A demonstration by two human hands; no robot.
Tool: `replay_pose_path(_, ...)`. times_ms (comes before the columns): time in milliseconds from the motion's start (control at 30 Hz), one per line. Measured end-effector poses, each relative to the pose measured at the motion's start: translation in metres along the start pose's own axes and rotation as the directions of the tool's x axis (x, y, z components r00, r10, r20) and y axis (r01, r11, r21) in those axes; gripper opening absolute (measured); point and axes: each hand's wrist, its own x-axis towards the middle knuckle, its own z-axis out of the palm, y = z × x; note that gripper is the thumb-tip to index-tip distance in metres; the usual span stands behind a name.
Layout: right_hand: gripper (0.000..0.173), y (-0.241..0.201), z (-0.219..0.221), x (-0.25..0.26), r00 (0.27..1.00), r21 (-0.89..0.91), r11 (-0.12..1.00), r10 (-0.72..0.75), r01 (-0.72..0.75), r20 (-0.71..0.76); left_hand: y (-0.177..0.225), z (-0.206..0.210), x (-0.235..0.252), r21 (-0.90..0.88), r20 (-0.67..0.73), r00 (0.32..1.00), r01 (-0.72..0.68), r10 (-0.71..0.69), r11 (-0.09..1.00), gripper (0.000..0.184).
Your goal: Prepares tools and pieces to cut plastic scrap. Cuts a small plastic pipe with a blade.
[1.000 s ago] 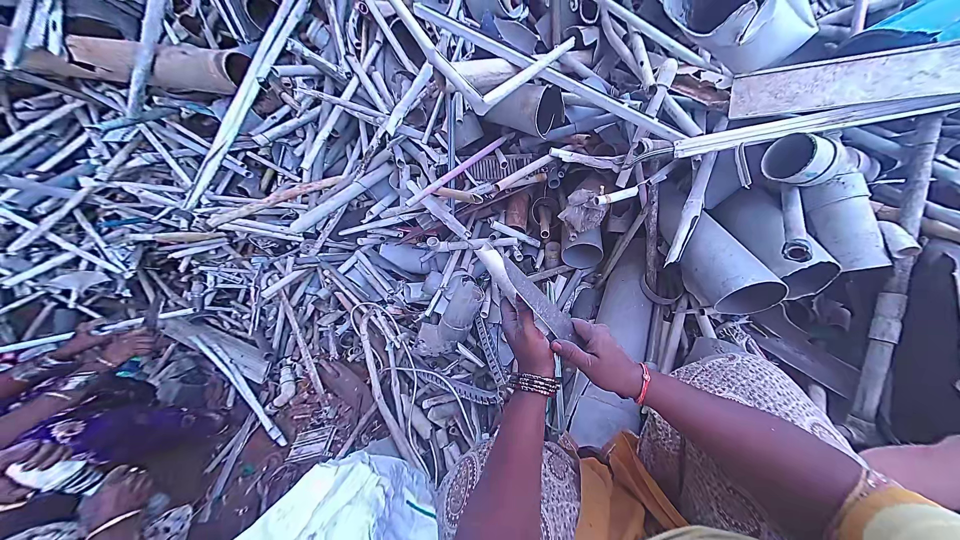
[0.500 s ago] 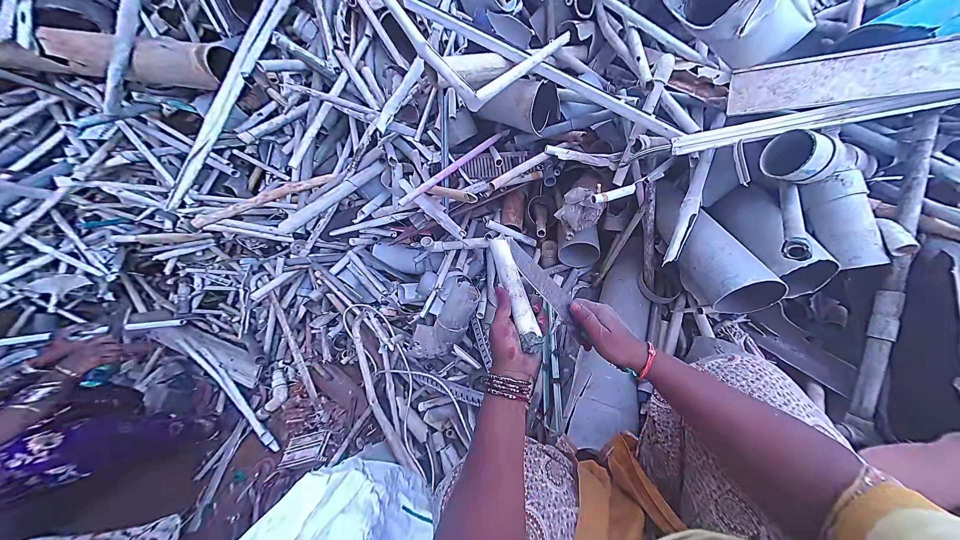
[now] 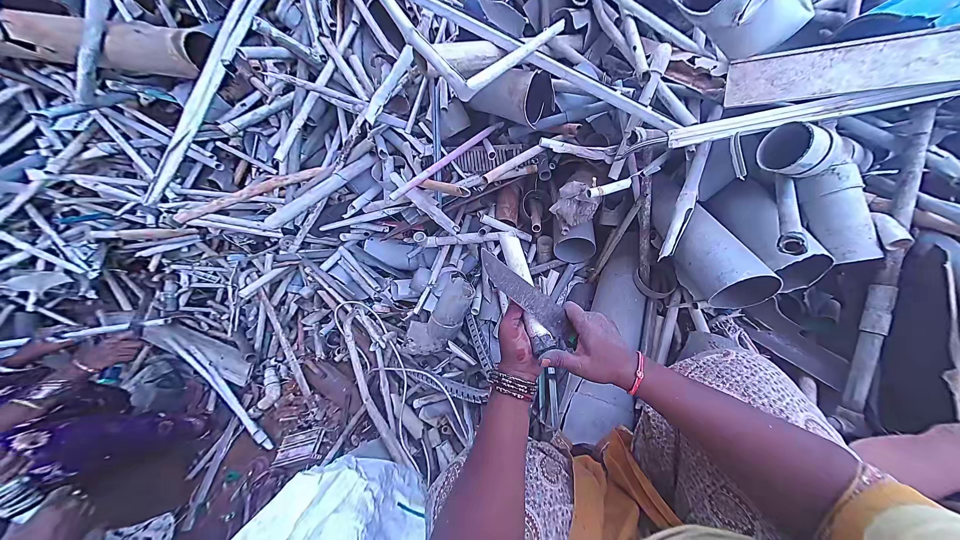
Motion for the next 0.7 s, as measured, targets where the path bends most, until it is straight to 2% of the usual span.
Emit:
replay_pose_path(100, 0.088, -0.005, 0.004, -0.004, 0.998, -0.109, 0.994, -0.006, -0.001, -0.067, -0.001, -0.002, 0.000, -0.010, 0.014, 1.000, 0.001, -0.001, 1.000, 0.043)
replay_pose_path(233, 0.088, -0.011, 0.005, -0.007, 0.998, -0.210, 0.976, 0.040, -0.050, -0.050, -0.002, -0.001, -0.001, -0.027, -0.016, 0.998, 0.060, -0.060, 0.998, 0.045)
replay_pose_path(400, 0.086, -0.023, -0.005, -0.006, 0.994, -0.357, 0.933, 0.072, -0.037, 0.085, -0.001, -0.010, 0.001, -0.071, 0.055, 0.988, 0.145, -0.141, 0.987, 0.052)
replay_pose_path(533, 0.075, -0.017, 0.006, -0.008, 0.993, -0.414, 0.902, -0.114, 0.120, 0.039, 0.002, -0.014, 0.002, -0.039, 0.143, 0.942, 0.311, -0.302, 0.950, 0.052)
replay_pose_path(633, 0.073, -0.007, 0.010, -0.007, 0.977, -0.330, 0.926, -0.209, 0.184, -0.042, 0.002, -0.016, 0.004, -0.073, 0.173, 0.935, 0.325, -0.309, 0.943, 0.055)
replay_pose_path(700, 0.080, 0.001, 0.012, -0.004, 0.953, -0.183, 0.959, -0.248, 0.216, -0.174, 0.002, -0.012, 0.004, -0.072, 0.148, 0.967, 0.219, -0.207, 0.973, 0.053)
